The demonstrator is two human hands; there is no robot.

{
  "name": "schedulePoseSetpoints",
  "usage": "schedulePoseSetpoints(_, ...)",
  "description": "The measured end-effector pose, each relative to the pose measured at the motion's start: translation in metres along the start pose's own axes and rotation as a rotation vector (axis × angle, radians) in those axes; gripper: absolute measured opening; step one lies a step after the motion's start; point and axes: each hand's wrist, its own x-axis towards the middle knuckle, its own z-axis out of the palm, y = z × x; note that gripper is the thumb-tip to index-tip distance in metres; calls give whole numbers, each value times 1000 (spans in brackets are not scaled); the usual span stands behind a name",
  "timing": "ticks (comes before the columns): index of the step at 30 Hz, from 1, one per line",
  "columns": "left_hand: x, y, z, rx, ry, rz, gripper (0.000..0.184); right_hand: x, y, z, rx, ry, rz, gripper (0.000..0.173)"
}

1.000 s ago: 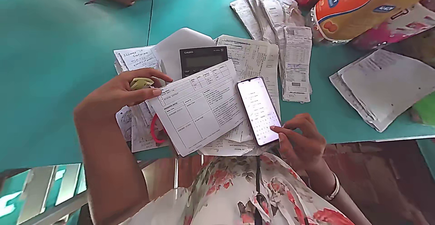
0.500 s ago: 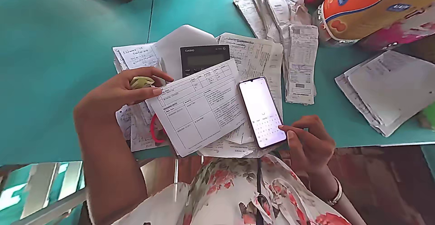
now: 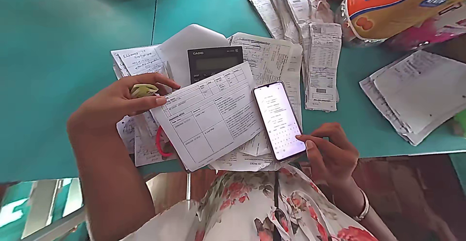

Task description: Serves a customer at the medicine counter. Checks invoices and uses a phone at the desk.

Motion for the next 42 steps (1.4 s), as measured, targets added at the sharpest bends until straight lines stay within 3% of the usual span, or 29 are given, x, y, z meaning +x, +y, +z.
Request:
schedulePoseSetpoints(6,2,-7,-4,-10,-39,57,29,18,-1,-3,-12,-66,60,30)
schedulePoseSetpoints(10,2,-7,-4,-26,-40,25,29,44,2,1,-186,-232,39,72)
schedulePoseSetpoints(12,2,-8,-5,-27,-43,17,30,53,4,6,-220,-268,24,80)
schedulePoseSetpoints(42,2,8,4,-35,-44,49,26,62,9,21,-236,-303,14,90)
